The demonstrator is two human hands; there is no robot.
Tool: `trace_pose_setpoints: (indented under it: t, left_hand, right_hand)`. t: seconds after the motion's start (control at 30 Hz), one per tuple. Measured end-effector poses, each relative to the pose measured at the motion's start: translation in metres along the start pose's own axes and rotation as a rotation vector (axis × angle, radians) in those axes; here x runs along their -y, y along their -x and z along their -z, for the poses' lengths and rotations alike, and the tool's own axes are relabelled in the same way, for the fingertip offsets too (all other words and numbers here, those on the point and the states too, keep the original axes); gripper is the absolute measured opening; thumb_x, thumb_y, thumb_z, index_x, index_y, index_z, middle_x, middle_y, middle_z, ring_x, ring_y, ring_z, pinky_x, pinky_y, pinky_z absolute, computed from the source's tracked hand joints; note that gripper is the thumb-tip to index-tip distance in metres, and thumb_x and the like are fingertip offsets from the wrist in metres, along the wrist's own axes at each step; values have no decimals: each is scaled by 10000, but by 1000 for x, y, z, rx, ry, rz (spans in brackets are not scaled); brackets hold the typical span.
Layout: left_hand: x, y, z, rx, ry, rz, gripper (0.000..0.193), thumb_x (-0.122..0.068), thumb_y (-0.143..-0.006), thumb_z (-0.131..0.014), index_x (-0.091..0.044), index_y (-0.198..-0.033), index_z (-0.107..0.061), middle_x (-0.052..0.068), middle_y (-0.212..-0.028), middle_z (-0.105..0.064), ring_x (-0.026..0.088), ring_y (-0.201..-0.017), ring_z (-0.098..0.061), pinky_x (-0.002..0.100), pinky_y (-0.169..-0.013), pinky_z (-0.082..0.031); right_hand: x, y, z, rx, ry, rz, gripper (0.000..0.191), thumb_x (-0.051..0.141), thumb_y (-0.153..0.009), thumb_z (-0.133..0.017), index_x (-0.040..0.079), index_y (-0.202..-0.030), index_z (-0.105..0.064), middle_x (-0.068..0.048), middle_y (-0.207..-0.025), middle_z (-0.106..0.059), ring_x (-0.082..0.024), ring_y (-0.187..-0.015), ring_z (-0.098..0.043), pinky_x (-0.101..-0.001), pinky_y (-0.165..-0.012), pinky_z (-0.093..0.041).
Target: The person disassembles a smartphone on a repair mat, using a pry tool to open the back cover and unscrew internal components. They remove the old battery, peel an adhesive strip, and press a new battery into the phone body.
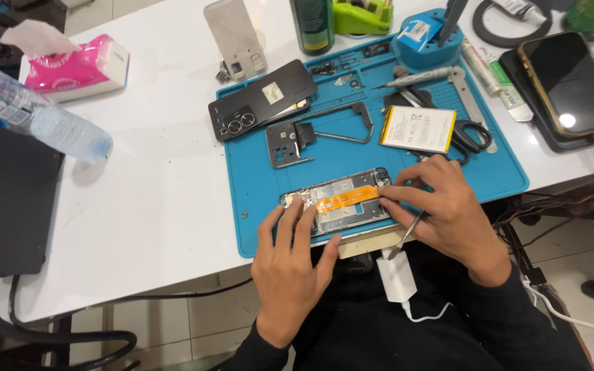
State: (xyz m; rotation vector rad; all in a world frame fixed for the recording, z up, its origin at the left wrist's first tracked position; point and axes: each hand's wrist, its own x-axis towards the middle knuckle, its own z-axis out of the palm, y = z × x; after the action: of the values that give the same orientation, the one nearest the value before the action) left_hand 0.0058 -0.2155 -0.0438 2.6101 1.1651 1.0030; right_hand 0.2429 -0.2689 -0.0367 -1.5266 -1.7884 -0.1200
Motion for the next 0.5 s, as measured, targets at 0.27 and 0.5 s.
trace_pose_setpoints:
  t: [0.27,0.5]
  left_hand:
    - [-24,-18,-19,97,88,-237,494,-294,-929,-718,-16,-1329,-633,146,-1376,-600,412,-1299,-529,561,-1132,-401]
    - [-29,-25,-22,97,56,-249,429,-296,-930,-705,-98,-1308,-660,121,-1274,-618,385,-1208,-548,547,-1055,-434]
  right_hand:
    - [-5,3,-1,7,-9,-25,223,127,-762,-818,94,-979,-776,-50,-969,-672,-239,-853,-592,-368,-746,-449]
    - [-10,9,-3,-68,-75,-47,213,111,-794,-816,80,-998,-767,-44,-956,-676,-203,-834,-604,-344,-754,-458]
